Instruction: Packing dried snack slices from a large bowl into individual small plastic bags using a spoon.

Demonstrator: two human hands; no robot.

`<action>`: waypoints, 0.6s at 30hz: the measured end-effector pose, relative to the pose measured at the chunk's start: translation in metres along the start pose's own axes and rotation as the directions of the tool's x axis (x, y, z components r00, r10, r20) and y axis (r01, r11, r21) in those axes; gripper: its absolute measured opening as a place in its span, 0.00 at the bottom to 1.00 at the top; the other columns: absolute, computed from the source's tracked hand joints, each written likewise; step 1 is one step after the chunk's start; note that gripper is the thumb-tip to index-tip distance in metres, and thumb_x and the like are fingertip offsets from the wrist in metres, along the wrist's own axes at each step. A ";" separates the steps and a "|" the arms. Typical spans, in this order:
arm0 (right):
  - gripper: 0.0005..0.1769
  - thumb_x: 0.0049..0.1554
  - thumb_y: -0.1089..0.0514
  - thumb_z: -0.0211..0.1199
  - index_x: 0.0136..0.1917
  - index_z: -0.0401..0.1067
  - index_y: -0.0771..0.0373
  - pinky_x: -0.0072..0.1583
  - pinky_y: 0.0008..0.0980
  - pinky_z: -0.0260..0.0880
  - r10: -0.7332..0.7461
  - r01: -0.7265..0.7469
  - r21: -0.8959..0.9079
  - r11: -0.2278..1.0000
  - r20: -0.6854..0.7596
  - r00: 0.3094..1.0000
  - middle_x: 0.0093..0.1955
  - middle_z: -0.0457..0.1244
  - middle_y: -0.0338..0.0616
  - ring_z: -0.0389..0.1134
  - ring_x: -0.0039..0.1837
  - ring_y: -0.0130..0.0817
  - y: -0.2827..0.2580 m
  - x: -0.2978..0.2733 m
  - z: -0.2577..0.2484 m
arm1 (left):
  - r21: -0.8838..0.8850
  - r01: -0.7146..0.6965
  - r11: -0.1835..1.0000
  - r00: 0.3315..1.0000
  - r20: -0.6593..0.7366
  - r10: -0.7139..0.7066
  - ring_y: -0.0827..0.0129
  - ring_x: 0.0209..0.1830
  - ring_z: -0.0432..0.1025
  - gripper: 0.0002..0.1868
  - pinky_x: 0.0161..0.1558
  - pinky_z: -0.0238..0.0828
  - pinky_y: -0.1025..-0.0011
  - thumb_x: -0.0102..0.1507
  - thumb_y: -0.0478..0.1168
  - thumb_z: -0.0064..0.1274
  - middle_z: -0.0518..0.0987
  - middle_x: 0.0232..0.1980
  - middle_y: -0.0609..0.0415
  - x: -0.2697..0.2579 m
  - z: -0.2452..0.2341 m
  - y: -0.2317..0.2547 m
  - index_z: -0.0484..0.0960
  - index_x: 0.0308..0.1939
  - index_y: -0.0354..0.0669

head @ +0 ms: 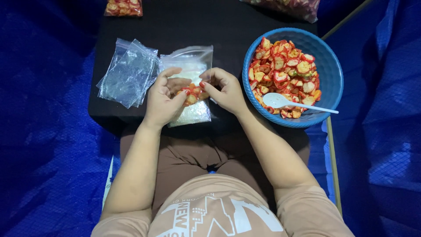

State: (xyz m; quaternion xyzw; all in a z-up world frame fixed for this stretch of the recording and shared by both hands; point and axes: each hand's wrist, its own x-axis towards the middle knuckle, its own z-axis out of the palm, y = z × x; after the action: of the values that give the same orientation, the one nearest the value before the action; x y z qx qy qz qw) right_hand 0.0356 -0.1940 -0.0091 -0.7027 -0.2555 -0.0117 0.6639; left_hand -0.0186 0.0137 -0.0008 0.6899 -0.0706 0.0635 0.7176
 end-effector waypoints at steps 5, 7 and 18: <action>0.03 0.58 0.66 0.69 0.47 0.79 0.64 0.43 0.28 0.75 -0.079 0.073 -0.111 0.991 -0.051 0.996 0.37 0.67 0.45 0.72 0.40 0.32 -0.001 0.001 0.011 | 0.047 -0.146 0.988 0.987 -0.060 0.149 0.62 0.50 0.79 0.35 0.53 0.79 0.67 0.59 0.27 0.61 0.81 0.53 0.42 0.002 0.001 -0.011 0.64 0.68 0.42; 0.03 0.58 0.66 0.69 0.47 0.80 0.63 0.42 0.28 0.75 -0.103 0.094 -0.118 0.989 -0.071 0.992 0.37 0.67 0.44 0.72 0.40 0.32 -0.010 0.001 0.019 | 0.094 -0.227 0.969 0.966 -0.105 0.236 0.58 0.52 0.79 0.40 0.53 0.79 0.65 0.59 0.30 0.66 0.79 0.56 0.39 0.002 0.005 -0.008 0.60 0.71 0.40; 0.04 0.58 0.66 0.66 0.40 0.75 0.62 0.39 0.36 0.72 -0.465 0.322 -0.503 0.802 -0.189 0.865 0.34 0.64 0.45 0.68 0.37 0.46 -0.082 -0.021 0.049 | 0.295 0.031 0.955 0.881 -0.460 0.114 0.39 0.77 0.57 0.74 0.75 0.43 0.40 0.46 0.61 0.80 0.60 0.76 0.35 -0.005 0.061 0.039 0.41 0.80 0.50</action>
State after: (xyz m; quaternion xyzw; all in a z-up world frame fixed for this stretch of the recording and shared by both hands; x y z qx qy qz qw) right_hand -0.0295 -0.1565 0.0537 -0.7583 -0.2825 -0.3179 0.4941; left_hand -0.0321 -0.0461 0.0389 0.7506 0.1014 0.2546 0.6013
